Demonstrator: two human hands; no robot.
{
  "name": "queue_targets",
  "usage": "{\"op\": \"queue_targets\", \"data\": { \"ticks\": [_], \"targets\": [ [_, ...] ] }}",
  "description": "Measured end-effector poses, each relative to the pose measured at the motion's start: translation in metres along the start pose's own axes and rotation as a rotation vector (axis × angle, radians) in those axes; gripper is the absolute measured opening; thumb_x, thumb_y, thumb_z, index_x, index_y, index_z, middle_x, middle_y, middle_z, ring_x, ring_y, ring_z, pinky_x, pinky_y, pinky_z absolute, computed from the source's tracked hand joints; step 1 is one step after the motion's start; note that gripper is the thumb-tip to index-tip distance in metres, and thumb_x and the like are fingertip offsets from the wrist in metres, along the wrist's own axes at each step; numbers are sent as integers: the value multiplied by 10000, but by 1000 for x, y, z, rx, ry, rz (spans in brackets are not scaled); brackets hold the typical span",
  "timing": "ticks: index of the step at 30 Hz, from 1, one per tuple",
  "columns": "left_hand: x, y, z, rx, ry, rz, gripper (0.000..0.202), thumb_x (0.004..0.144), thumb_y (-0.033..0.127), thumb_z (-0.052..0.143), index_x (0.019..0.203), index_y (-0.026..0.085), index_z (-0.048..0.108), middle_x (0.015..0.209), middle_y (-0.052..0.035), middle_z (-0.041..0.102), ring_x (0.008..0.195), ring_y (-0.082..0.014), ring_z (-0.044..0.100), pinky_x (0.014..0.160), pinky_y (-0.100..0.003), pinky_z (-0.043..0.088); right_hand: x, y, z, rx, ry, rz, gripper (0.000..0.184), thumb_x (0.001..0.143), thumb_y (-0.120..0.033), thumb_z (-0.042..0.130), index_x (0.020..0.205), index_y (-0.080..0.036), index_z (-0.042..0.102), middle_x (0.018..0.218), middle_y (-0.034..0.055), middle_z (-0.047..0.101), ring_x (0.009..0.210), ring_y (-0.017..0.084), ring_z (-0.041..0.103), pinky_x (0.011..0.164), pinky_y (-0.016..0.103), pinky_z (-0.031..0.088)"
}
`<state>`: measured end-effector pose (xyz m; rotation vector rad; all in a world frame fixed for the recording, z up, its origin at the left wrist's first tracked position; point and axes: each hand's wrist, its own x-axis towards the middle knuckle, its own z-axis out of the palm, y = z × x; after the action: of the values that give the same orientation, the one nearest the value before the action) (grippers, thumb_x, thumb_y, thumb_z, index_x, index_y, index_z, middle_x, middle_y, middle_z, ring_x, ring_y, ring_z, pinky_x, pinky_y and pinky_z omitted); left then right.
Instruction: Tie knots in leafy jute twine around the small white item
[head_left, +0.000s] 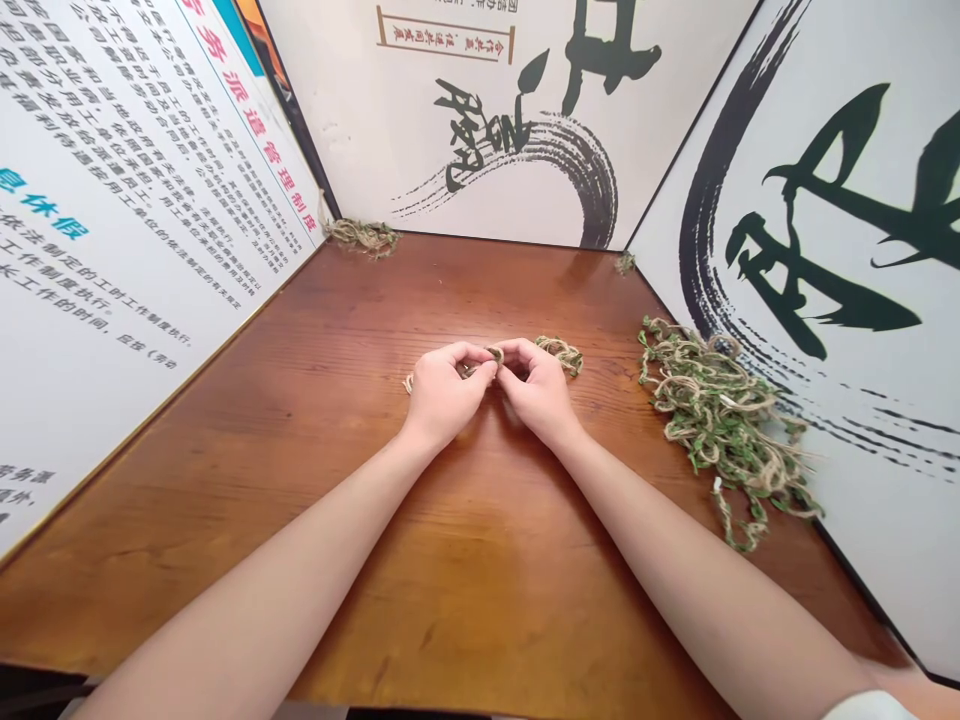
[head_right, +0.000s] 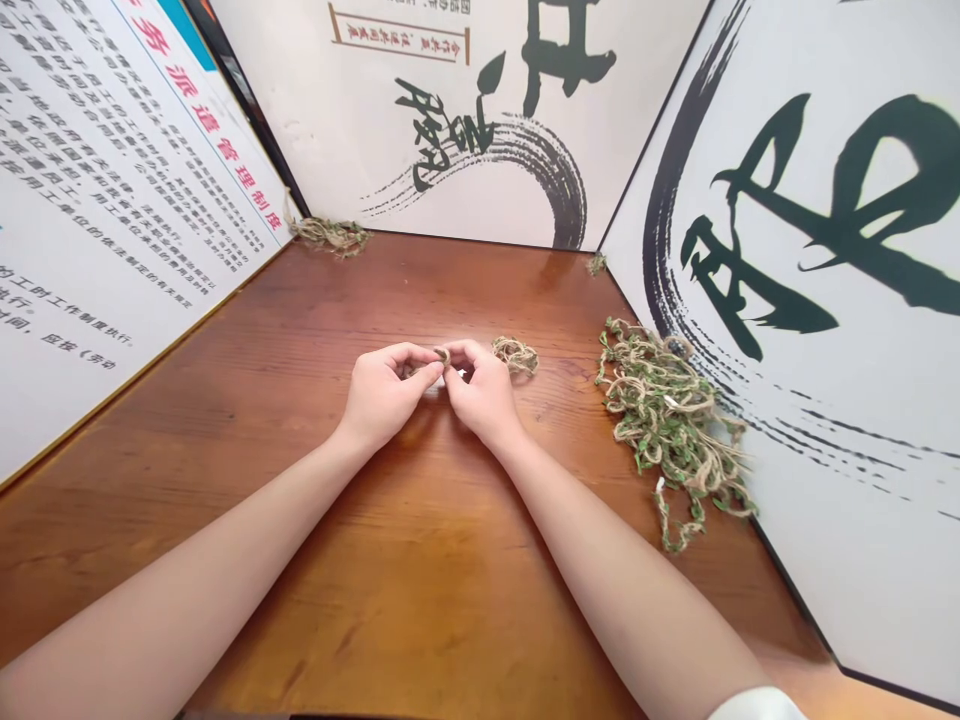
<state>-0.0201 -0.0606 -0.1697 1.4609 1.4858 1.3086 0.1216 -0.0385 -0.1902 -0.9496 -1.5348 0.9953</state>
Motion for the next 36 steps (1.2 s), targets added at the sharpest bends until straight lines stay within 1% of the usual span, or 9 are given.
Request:
{"op": "queue_targets", "data": {
  "ticks": [6, 10, 12, 16, 21, 24, 27, 31, 36],
  "targets": [
    [0, 2, 0, -92, -27, -156, 199, 704, 259, 772, 820, 163, 642, 824, -59, 747, 771, -196, 691, 722, -306, 513, -1, -5, 1, 67, 11, 28, 342, 819, -172, 633, 1158, -202, 595, 784, -25, 680, 717, 135, 646, 714, 278, 508],
    [1, 6, -2, -202, -43, -249, 427, 643, 252, 802, 1021, 160, 628, 695, -19, 715, 658, -178, 670, 615, -260, 458, -1, -5, 1, 83, -29, 32, 377, 828, -182, 620, 1201, -202, 576, 802, -11, 694, 721, 145, 666, 728, 302, 529],
    [2, 8, -3, -273, -72, -268, 453, 596, 254, 821, 1010, 143, 675, 693, -27, 714, 656, -173, 666, 584, -248, 439, -1, -5, 0, 71, -48, 22, 385, 833, -183, 614, 1216, -199, 575, 815, -3, 703, 738, 150, 679, 752, 315, 540],
    [3, 7, -4, -363, -59, -217, 272, 554, 292, 857, 729, 131, 724, 753, -66, 735, 666, -156, 652, 593, -252, 460, -2, -6, -1, 33, -43, -4, 391, 838, -172, 595, 1228, -192, 579, 833, 8, 719, 786, 164, 702, 789, 332, 558],
    [4, 4, -4, -311, 2, -125, 207, 607, 299, 846, 726, 139, 786, 786, -75, 754, 703, -157, 664, 649, -255, 504, -4, -5, -1, -107, 54, -44, 275, 879, -165, 555, 1144, -190, 627, 965, 53, 755, 839, 182, 725, 807, 344, 576],
    [6, 4, -5, -300, -12, -147, 216, 608, 295, 845, 731, 128, 785, 747, -71, 738, 635, -133, 621, 584, -236, 473, -4, -3, -1, -235, 32, -105, 268, 852, -112, 545, 1079, -175, 673, 1072, 75, 753, 779, 170, 711, 815, 355, 578],
    [8, 5, -6, -313, -37, -125, 223, 609, 294, 849, 727, 119, 779, 727, -62, 724, 568, -93, 551, 511, -211, 407, -3, -1, 0, -258, -23, -174, 276, 841, -103, 564, 1076, -169, 693, 1054, 77, 742, 754, 164, 699, 807, 350, 582],
    [10, 9, -9, -366, -13, -191, 211, 558, 241, 838, 715, 122, 761, 670, -38, 692, 492, -73, 493, 438, -203, 337, -3, -3, 0, -249, -65, -229, 290, 862, -132, 611, 1136, -178, 694, 1082, 84, 724, 870, 183, 702, 811, 336, 584],
    [12, 14, -14, -396, -13, -320, 195, 486, 195, 791, 651, 123, 713, 604, -23, 649, 413, -63, 429, 386, -207, 247, -6, -9, -3, -501, -22, -471, 185, 909, -172, 641, 1077, -181, 718, 1048, 80, 735, 993, 236, 642, 900, 414, 493]
  ]
}}
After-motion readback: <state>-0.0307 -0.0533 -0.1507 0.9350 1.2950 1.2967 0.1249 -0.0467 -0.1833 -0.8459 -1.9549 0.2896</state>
